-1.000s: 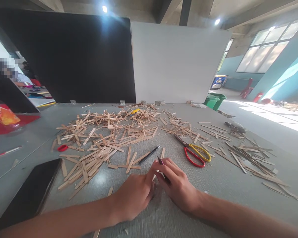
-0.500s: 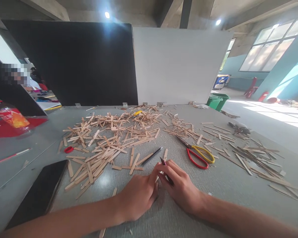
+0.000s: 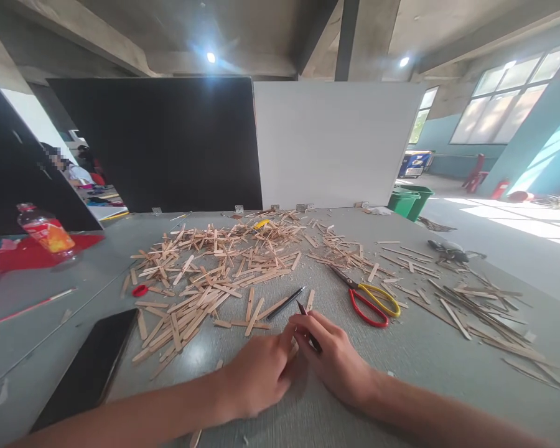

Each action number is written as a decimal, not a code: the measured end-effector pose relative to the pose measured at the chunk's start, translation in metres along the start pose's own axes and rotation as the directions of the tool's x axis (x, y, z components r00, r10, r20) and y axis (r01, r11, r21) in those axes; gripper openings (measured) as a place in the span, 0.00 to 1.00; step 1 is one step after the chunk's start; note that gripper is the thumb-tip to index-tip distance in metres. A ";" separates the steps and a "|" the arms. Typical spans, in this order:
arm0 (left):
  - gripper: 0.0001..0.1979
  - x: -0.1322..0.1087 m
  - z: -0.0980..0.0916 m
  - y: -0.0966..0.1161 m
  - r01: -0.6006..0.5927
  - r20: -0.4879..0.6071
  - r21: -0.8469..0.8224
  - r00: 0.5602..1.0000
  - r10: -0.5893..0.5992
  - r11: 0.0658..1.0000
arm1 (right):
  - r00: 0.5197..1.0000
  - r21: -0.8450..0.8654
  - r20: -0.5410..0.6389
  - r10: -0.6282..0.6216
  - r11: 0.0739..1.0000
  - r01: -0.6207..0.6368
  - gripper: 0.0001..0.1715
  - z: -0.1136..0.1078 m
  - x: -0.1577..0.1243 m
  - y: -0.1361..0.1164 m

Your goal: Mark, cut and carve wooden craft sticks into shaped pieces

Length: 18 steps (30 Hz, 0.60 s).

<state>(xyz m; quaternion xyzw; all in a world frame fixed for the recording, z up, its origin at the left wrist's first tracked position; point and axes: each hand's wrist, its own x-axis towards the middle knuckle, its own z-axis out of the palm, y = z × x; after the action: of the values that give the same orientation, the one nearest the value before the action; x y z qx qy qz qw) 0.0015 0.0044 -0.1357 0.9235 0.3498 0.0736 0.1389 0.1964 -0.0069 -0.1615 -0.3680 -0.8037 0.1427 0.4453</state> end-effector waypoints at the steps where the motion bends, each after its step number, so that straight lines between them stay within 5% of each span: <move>1: 0.20 0.000 -0.006 0.001 0.002 0.009 -0.002 1.000 -0.002 1.000 | 0.999 -0.001 -0.031 0.016 1.000 -0.016 0.14 0.001 0.001 0.000; 6: 0.21 0.025 -0.050 -0.019 0.111 -0.093 0.033 0.990 -0.107 0.993 | 0.985 -0.001 -0.133 0.111 0.994 -0.112 0.14 0.001 0.006 0.001; 11: 0.18 0.088 -0.089 -0.087 0.295 -0.348 0.093 0.904 -0.246 0.951 | 0.983 -0.002 -0.138 0.119 0.993 -0.121 0.13 -0.001 0.010 0.000; 18: 0.19 0.156 -0.087 -0.163 0.439 -0.313 -0.010 0.852 -0.420 0.898 | 0.982 0.001 -0.074 0.175 0.984 -0.175 0.13 -0.001 0.007 0.001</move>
<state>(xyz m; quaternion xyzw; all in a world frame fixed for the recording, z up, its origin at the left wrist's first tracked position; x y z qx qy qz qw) -0.0046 0.2429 -0.0973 0.8030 0.5666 0.1724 0.0673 0.1948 -0.0015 -0.1572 -0.4437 -0.7516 0.1652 0.4592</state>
